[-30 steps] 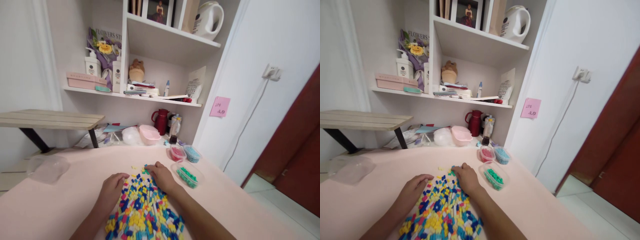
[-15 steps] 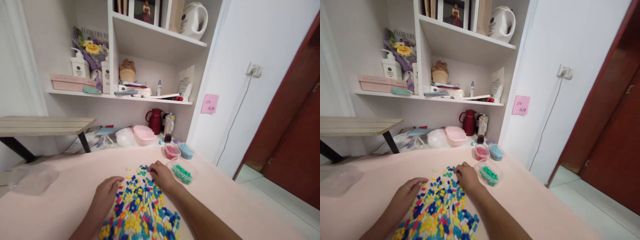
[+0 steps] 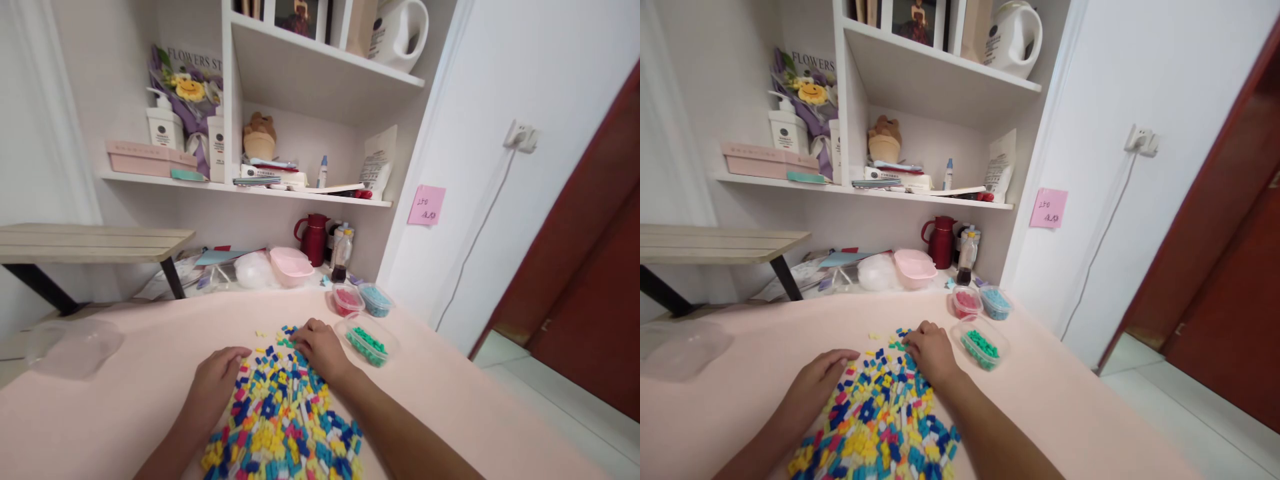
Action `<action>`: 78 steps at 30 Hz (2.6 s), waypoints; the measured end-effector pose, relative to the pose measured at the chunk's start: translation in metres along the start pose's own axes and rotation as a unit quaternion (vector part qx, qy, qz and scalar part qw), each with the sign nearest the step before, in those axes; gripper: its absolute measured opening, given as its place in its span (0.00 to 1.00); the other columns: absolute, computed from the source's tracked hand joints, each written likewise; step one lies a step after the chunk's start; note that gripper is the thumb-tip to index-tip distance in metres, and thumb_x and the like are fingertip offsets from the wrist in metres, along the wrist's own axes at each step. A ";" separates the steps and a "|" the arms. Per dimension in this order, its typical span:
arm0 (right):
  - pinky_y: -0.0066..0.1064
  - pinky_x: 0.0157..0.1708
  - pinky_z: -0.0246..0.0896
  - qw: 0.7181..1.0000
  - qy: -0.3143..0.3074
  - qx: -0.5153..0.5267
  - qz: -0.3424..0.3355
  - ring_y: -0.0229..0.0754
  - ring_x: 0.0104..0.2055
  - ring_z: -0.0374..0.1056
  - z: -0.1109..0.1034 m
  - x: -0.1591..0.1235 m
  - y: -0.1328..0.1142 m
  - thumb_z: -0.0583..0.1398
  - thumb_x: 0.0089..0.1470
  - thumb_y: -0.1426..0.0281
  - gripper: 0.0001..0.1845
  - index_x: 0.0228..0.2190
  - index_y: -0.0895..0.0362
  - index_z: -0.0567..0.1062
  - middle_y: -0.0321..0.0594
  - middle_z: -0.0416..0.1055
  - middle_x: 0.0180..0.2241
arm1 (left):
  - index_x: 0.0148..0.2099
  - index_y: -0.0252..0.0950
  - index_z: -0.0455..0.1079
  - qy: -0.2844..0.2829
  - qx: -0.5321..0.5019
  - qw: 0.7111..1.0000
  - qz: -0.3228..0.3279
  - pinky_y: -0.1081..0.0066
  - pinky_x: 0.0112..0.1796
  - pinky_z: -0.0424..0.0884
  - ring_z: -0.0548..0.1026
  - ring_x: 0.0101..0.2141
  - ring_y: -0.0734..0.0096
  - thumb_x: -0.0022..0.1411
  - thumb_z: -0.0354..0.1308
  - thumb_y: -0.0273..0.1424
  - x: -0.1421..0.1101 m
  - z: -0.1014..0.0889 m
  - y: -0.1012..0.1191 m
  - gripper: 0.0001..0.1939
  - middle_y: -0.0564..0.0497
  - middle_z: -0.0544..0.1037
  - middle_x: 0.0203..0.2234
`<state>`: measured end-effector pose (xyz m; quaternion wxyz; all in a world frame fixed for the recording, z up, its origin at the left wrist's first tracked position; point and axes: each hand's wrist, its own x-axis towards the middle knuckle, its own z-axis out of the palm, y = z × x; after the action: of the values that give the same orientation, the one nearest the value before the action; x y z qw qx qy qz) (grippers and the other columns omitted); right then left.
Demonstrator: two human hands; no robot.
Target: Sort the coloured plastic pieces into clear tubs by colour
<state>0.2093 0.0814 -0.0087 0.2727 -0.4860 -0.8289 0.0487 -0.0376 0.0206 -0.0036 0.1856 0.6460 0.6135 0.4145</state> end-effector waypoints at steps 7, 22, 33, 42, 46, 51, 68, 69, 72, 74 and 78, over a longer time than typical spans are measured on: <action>0.31 0.44 0.58 0.998 -0.001 0.051 0.025 0.43 0.42 0.67 -0.001 -0.001 -0.002 0.61 0.52 0.77 0.12 0.37 0.51 0.78 0.38 0.71 0.37 | 0.38 0.41 0.80 -0.001 -0.005 1.000 0.001 0.63 0.50 0.72 0.79 0.44 0.60 0.57 0.48 0.37 0.001 0.000 0.000 0.18 0.49 0.84 0.40; 0.32 0.46 0.54 0.980 0.034 -0.161 0.113 0.44 0.48 0.67 -0.111 0.012 0.001 0.59 0.59 0.71 0.09 0.37 0.50 0.80 0.38 0.76 0.42 | 0.37 0.42 0.80 0.003 -0.001 1.000 -0.007 0.62 0.50 0.73 0.79 0.44 0.58 0.55 0.48 0.41 0.005 0.001 -0.004 0.20 0.50 0.84 0.39; 0.32 0.40 0.55 0.969 -0.024 -0.174 0.173 0.47 0.46 0.70 -0.115 0.004 0.008 0.56 0.59 0.71 0.13 0.40 0.52 0.81 0.42 0.78 0.43 | 0.37 0.42 0.80 0.009 0.005 1.000 0.005 0.63 0.49 0.74 0.80 0.43 0.59 0.55 0.49 0.41 0.006 0.002 -0.008 0.19 0.50 0.84 0.39; 0.29 0.39 0.58 0.995 -0.057 -0.059 0.065 0.43 0.44 0.73 -0.059 0.006 -0.023 0.55 0.60 0.70 0.13 0.39 0.51 0.81 0.38 0.80 0.40 | 0.38 0.41 0.80 0.005 0.004 1.000 0.015 0.63 0.49 0.73 0.80 0.43 0.61 0.57 0.49 0.38 0.003 0.002 -0.006 0.18 0.50 0.84 0.39; 0.30 0.42 0.58 0.997 -0.039 -0.069 0.022 0.44 0.45 0.71 -0.042 0.002 -0.017 0.55 0.60 0.72 0.14 0.40 0.51 0.80 0.40 0.79 0.40 | 0.38 0.41 0.80 0.000 0.001 1.000 0.013 0.63 0.50 0.72 0.79 0.44 0.61 0.57 0.48 0.37 0.001 0.001 -0.004 0.18 0.49 0.84 0.39; 0.33 0.45 0.56 0.994 -0.012 -0.089 -0.054 0.44 0.43 0.68 -0.021 -0.003 -0.007 0.57 0.61 0.72 0.16 0.46 0.48 0.79 0.41 0.76 0.41 | 0.39 0.39 0.79 -0.011 0.002 1.000 0.002 0.61 0.51 0.71 0.78 0.45 0.60 0.58 0.47 0.37 -0.001 0.000 0.000 0.19 0.48 0.83 0.41; 0.32 0.49 0.57 0.998 -0.059 0.021 -0.011 0.42 0.47 0.69 -0.015 -0.001 -0.001 0.61 0.56 0.75 0.11 0.39 0.50 0.81 0.38 0.78 0.41 | 0.39 0.40 0.79 -0.010 0.001 1.000 0.002 0.62 0.51 0.71 0.79 0.45 0.61 0.59 0.47 0.36 -0.003 -0.001 0.003 0.18 0.48 0.84 0.40; 0.32 0.49 0.57 0.998 -0.059 0.025 -0.007 0.43 0.47 0.70 -0.015 -0.001 -0.001 0.61 0.56 0.75 0.11 0.39 0.51 0.81 0.38 0.78 0.41 | 0.39 0.40 0.79 -0.008 0.001 1.000 0.003 0.62 0.51 0.71 0.79 0.45 0.61 0.59 0.47 0.36 -0.002 0.000 0.002 0.18 0.48 0.84 0.40; 0.32 0.50 0.58 0.998 -0.061 0.027 -0.003 0.43 0.47 0.70 -0.013 0.000 -0.001 0.60 0.57 0.74 0.12 0.40 0.50 0.81 0.40 0.78 0.42 | 0.40 0.40 0.79 -0.009 0.000 1.000 0.000 0.62 0.51 0.71 0.79 0.45 0.61 0.59 0.47 0.36 -0.002 0.001 0.001 0.19 0.48 0.83 0.41; 0.32 0.50 0.58 0.998 -0.061 0.023 -0.001 0.43 0.47 0.70 -0.012 -0.001 -0.001 0.60 0.57 0.74 0.13 0.41 0.50 0.81 0.40 0.77 0.42 | 0.40 0.40 0.79 -0.012 -0.001 1.000 -0.003 0.62 0.51 0.71 0.79 0.45 0.61 0.59 0.47 0.36 -0.002 0.001 0.001 0.19 0.48 0.83 0.41; 0.31 0.49 0.58 0.999 -0.049 0.021 0.001 0.42 0.46 0.70 -0.014 -0.001 -0.003 0.61 0.56 0.75 0.11 0.37 0.50 0.82 0.38 0.78 0.41 | 0.40 0.40 0.79 -0.010 -0.004 1.000 -0.002 0.62 0.51 0.71 0.78 0.46 0.61 0.59 0.47 0.37 -0.002 0.001 0.000 0.19 0.48 0.83 0.42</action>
<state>0.2141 0.0765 0.0042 0.2414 -0.4778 -0.8399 0.0898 -0.0368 0.0193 -0.0051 0.1952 0.6479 0.6113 0.4103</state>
